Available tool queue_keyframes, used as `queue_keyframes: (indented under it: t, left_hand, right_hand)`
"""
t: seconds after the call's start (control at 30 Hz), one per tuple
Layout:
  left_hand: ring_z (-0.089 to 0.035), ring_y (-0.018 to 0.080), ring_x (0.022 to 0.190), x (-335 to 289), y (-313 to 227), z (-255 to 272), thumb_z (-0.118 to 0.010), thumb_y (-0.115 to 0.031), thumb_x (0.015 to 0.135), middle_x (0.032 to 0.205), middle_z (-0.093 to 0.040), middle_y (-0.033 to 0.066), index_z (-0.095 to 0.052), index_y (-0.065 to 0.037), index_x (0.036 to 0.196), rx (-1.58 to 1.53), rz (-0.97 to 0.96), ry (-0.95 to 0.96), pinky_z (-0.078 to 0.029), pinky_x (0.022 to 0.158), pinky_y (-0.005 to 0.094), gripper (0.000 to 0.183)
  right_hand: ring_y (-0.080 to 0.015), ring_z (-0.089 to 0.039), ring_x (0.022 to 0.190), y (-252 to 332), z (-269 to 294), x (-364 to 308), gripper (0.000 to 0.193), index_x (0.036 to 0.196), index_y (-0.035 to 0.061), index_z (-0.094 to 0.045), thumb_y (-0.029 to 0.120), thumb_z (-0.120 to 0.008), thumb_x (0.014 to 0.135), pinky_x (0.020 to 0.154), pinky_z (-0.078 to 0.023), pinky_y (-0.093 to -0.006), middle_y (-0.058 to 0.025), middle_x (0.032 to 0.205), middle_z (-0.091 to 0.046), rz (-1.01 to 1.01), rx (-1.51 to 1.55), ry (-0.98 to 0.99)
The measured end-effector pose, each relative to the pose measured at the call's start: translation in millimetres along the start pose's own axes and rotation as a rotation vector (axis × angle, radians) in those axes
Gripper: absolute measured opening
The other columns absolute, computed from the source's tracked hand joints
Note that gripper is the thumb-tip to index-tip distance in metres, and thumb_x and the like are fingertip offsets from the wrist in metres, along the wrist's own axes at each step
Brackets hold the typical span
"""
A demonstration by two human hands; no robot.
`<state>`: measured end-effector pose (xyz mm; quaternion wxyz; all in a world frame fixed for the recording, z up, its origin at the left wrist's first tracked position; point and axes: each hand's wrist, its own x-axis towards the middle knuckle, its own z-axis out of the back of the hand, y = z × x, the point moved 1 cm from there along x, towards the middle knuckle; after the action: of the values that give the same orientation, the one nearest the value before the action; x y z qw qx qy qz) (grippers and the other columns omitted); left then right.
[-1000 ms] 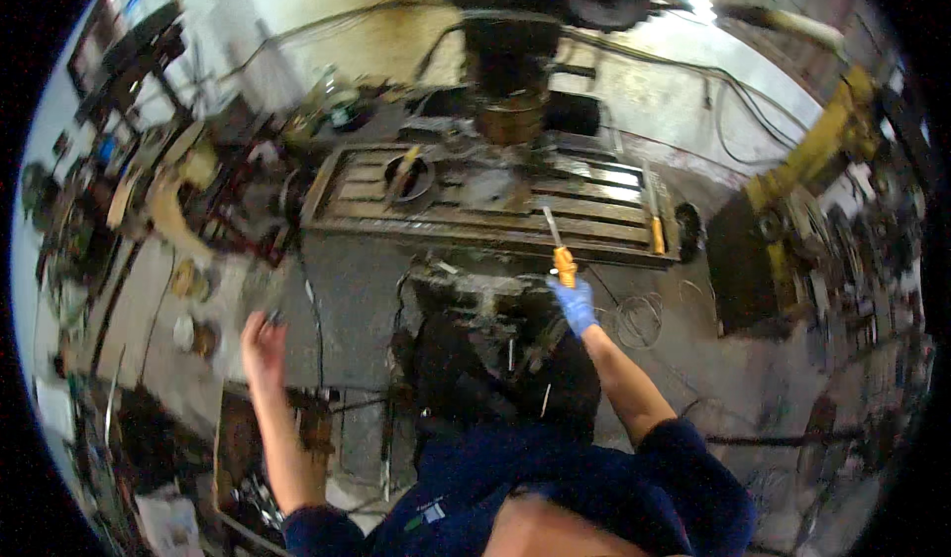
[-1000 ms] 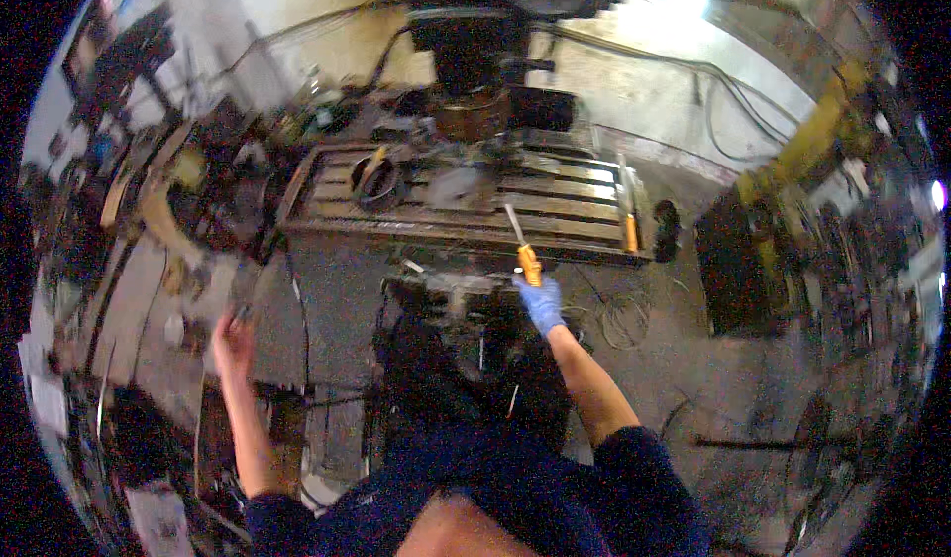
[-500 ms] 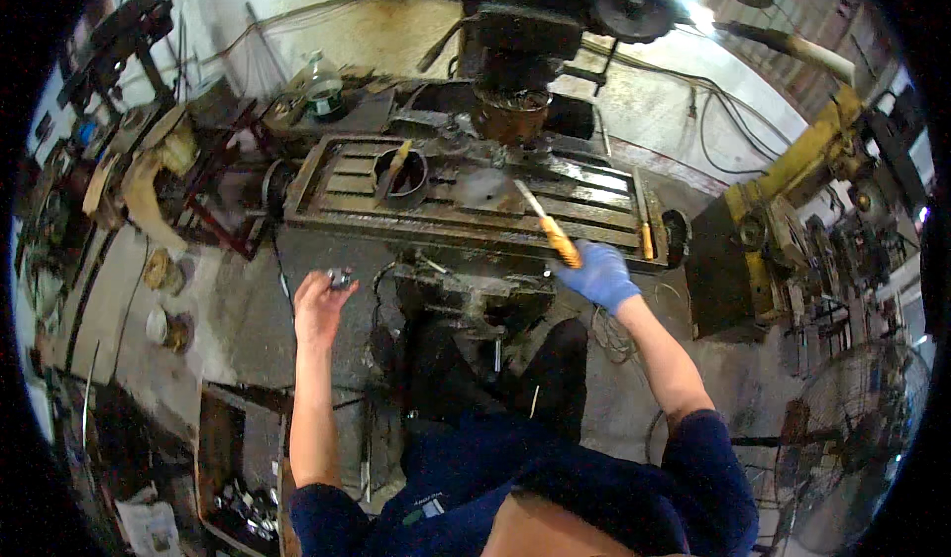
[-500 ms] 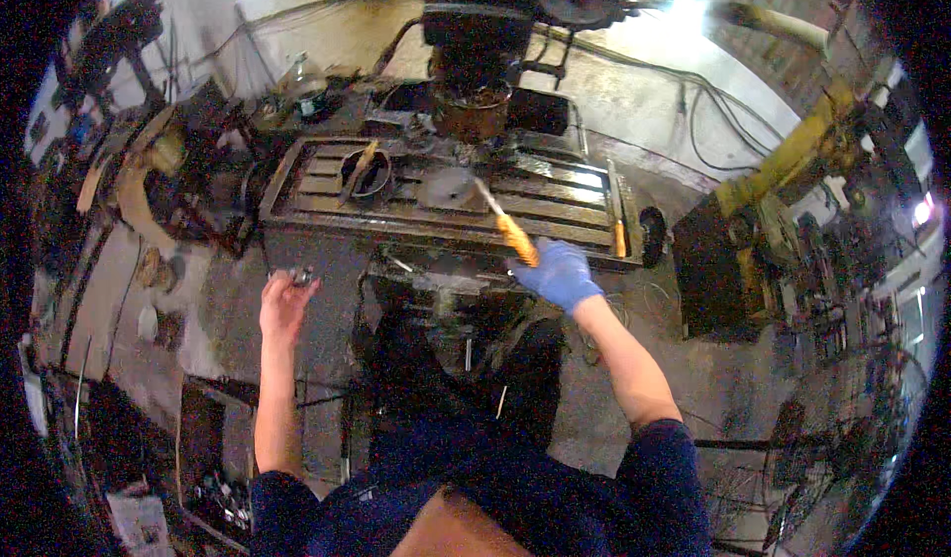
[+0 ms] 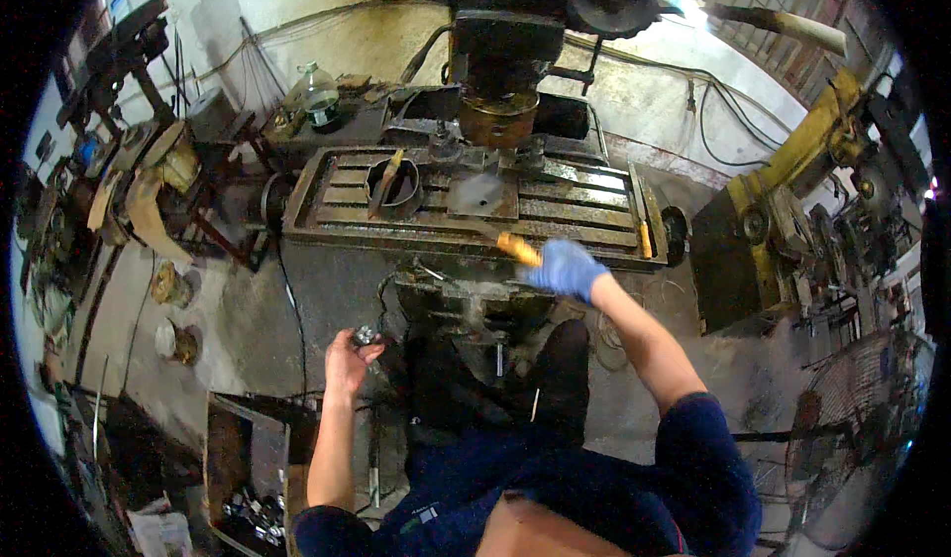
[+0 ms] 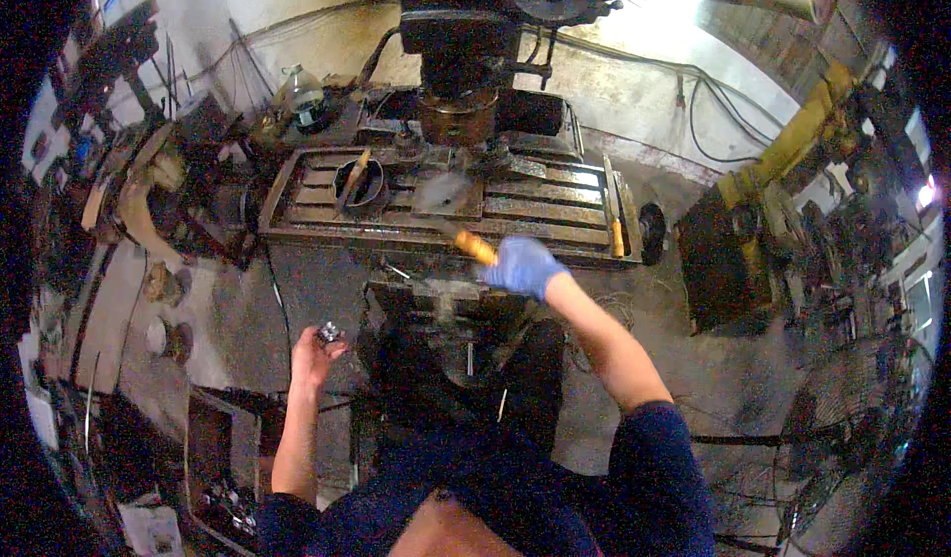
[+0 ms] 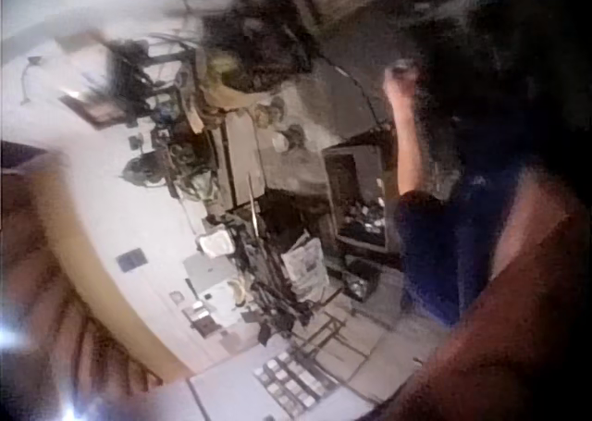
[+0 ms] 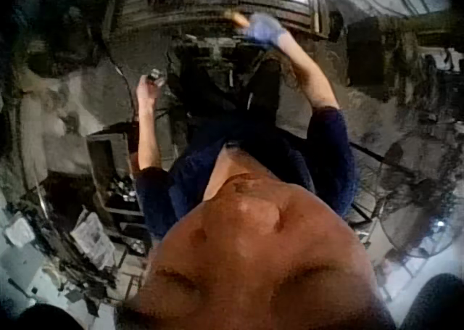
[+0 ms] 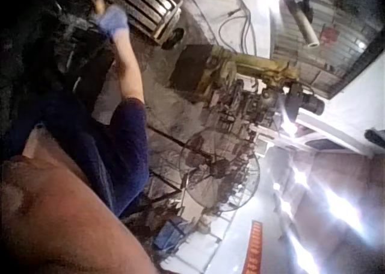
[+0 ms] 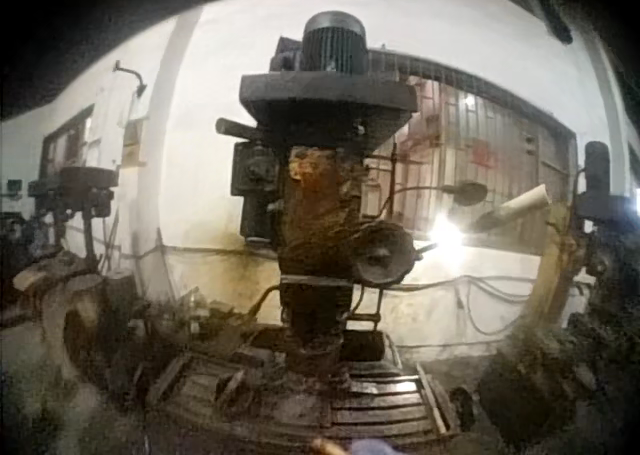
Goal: The person picks up metal parts from a bin and cleans them using an air nozzle and a cloth on a machine table.
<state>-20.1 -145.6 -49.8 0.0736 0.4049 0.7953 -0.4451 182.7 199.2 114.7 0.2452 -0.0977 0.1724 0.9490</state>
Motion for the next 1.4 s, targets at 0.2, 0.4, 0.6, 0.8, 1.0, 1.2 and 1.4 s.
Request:
queue_keyframes:
  t: [0.2,0.4,0.6,0.8,1.0,1.2,1.4]
  left_hand:
    - [-0.061,0.0348,0.082,14,33,-68,-0.045,-0.015,0.087,0.093,-0.058,0.0224,-0.048,0.009,0.096,-0.048,0.021,0.189,-0.052,0.074,0.0470,0.026]
    - [-0.063,0.0329,0.078,15,20,-96,-0.046,-0.017,0.088,0.090,-0.059,0.0202,-0.048,0.005,0.091,0.078,0.029,0.197,-0.051,0.074,0.0471,0.022]
    - [-0.063,0.0309,0.077,20,25,-98,-0.047,-0.017,0.090,0.087,-0.058,0.0179,-0.046,0.005,0.094,0.178,0.003,0.202,-0.053,0.069,0.0429,0.022]
    - [-0.062,0.0242,0.063,34,21,-120,-0.051,-0.018,0.089,0.081,-0.050,0.0082,-0.046,0.005,0.090,0.352,0.017,0.271,-0.053,0.062,0.0372,0.024]
    - [-0.062,0.0255,0.071,64,-4,-194,-0.050,-0.013,0.088,0.080,-0.056,0.0105,-0.047,0.003,0.086,0.671,-0.201,0.465,-0.051,0.063,0.0348,0.016]
    - [-0.055,0.0389,0.082,96,-19,-285,-0.054,-0.010,0.081,0.082,-0.058,0.0215,-0.049,0.001,0.093,1.595,-0.979,0.396,-0.044,0.070,0.0436,0.017]
    - [-0.056,0.0302,0.093,137,-7,-292,-0.058,-0.015,0.077,0.099,-0.054,0.0118,-0.055,-0.010,0.101,1.947,-1.157,0.316,-0.026,0.099,0.0544,0.024]
  right_hand:
    - [-0.0367,-0.059,0.067,50,-70,-73,0.060,0.070,0.0047,-0.064,0.063,-0.049,0.072,0.062,-0.046,-0.0434,-0.0211,0.068,-0.060,0.260,-0.029,0.271]
    - [-0.0370,-0.058,0.065,58,-73,-66,0.058,0.066,0.0026,-0.062,0.060,-0.052,0.072,0.062,-0.045,-0.0448,-0.0227,0.066,-0.058,0.143,0.047,0.196]
    - [-0.0377,-0.058,0.066,46,-70,-60,0.060,0.071,0.0019,-0.064,0.061,-0.052,0.071,0.063,-0.046,-0.0432,-0.0228,0.069,-0.059,0.124,0.055,0.241]
    - [-0.0365,-0.059,0.067,25,-28,-64,0.056,0.074,0.0044,-0.065,0.059,-0.054,0.070,0.064,-0.047,-0.0417,-0.0213,0.069,-0.060,0.078,0.161,0.113]
    - [-0.0364,-0.061,0.077,-25,25,-6,0.064,0.077,-0.0017,-0.064,0.061,-0.053,0.070,0.070,-0.047,-0.0413,-0.0239,0.077,-0.061,-0.262,0.023,-0.123]
    - [-0.0380,-0.059,0.072,-57,13,12,0.060,0.079,-0.0013,-0.064,0.058,-0.054,0.073,0.066,-0.047,-0.0411,-0.0209,0.076,-0.062,-0.095,0.225,-0.256]
    - [-0.0097,-0.059,0.062,-74,-18,-12,0.035,0.089,0.0071,-0.067,0.034,-0.074,0.068,0.058,-0.045,-0.0286,-0.0067,0.067,-0.065,0.180,0.874,-0.494]
